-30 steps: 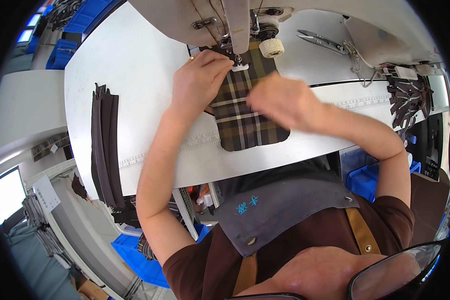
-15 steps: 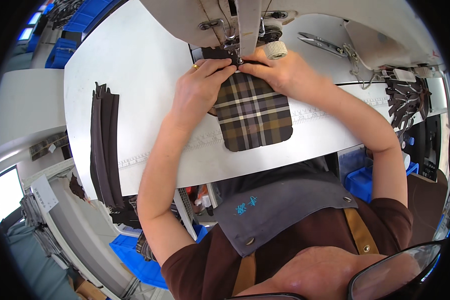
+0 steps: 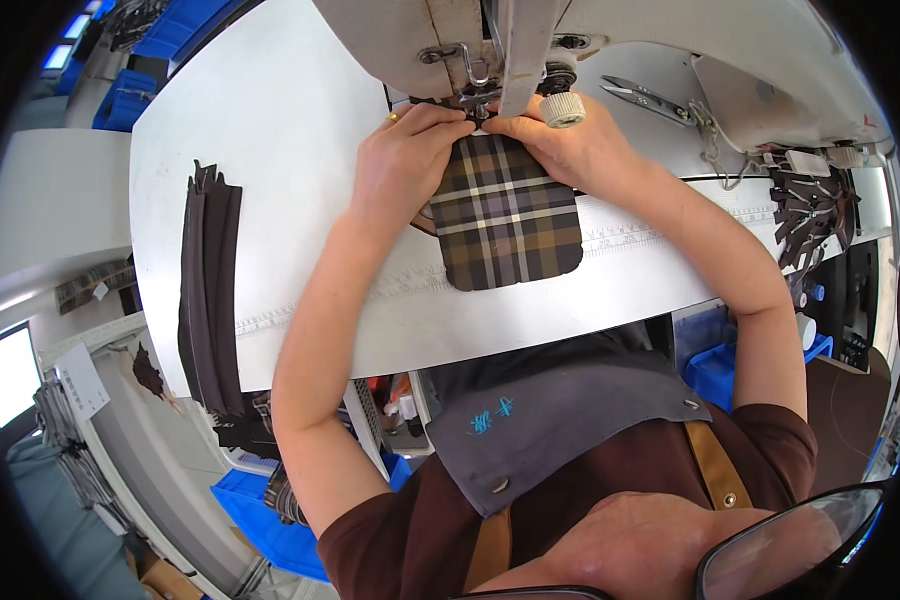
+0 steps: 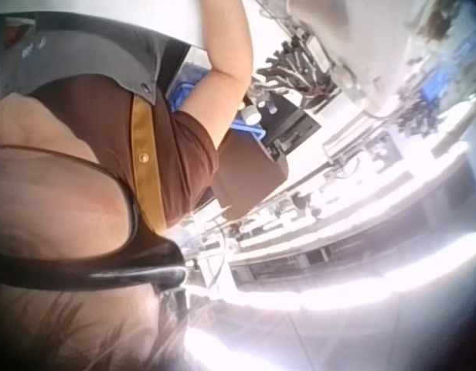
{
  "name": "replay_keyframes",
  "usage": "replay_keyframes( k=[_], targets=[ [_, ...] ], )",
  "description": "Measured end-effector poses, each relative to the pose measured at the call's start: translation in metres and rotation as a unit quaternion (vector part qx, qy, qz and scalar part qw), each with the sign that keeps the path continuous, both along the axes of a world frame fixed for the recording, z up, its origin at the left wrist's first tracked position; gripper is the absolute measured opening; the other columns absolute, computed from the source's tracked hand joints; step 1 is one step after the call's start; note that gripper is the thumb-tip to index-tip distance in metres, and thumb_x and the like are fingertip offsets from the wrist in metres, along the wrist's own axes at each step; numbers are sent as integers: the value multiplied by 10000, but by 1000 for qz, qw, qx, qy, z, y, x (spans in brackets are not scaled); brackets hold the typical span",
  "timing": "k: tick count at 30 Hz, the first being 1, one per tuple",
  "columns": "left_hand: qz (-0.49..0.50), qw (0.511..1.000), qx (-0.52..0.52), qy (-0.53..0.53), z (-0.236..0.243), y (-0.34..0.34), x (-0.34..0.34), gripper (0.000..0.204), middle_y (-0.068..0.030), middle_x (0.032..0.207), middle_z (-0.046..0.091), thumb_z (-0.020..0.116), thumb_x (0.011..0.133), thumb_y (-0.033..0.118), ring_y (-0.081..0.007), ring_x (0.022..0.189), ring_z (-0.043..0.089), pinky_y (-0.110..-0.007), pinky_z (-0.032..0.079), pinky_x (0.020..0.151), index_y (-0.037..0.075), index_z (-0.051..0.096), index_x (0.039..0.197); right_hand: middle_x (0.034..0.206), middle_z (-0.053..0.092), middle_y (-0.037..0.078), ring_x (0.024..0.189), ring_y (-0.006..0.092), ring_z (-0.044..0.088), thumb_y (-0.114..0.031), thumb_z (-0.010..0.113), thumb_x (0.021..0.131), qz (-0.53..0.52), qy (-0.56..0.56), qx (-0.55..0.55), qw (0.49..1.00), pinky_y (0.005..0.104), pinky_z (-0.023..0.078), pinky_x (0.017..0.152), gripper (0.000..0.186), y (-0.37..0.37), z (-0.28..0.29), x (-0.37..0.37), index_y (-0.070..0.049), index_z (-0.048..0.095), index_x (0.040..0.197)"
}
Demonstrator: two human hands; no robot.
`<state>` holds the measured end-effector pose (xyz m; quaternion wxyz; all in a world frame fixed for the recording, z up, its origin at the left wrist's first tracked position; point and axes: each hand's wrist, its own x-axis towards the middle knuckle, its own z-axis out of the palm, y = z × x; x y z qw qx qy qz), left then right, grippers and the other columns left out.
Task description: The person operates an industrial sewing machine to attach zippers to plaid fabric pouches. They align the zipper with the fabric edge, guide the material under the presser foot, and sew along the zipper line. The person repeats this process for multiple pouches, handling the fabric and zipper with both hands to ensure precise stitching.
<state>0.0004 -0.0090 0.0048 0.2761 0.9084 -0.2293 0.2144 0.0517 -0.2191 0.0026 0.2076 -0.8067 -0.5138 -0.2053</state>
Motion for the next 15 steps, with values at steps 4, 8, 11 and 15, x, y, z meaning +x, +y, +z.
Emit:
replay_keyframes(
  k=[4, 8, 11, 15],
  targets=[
    [4, 1000, 3, 14, 0, 1, 1, 247, -38, 959, 669, 597, 746, -40, -222, 836, 625, -304, 503, 737, 81, 697, 937, 876, 597, 5, 811, 196, 556, -69, 626, 708, -2, -9, 10, 1000, 310, 485, 694, 291, 2, 1, 1, -123, 666, 990],
    [5, 1000, -6, 12, -1, 0, 3, 243, -43, 957, 670, 591, 749, -45, -222, 847, 627, -301, 505, 748, 76, 697, 930, 875, 598, 8, 818, 197, 558, -59, 623, 712, -10, -17, -2, 1000, 310, 487, 705, 293, 1, 0, 2, -128, 664, 993],
    [7, 1000, -2, 13, 0, 0, 4, 240, -44, 953, 671, 587, 751, -48, -222, 856, 628, -299, 507, 753, 74, 697, 927, 881, 600, 12, 826, 200, 558, -58, 626, 718, -9, 8, -14, 1000, 310, 487, 710, 287, 1, 1, 2, -124, 661, 995],
    [3, 1000, 2, 4, -1, -1, 5, 238, -41, 957, 672, 587, 752, -47, -221, 863, 631, -298, 508, 756, 75, 697, 924, 871, 598, 16, 803, 209, 560, -72, 635, 731, -4, 8, 18, 1000, 312, 484, 698, 262, -1, -1, 4, -121, 660, 987]
  ],
)
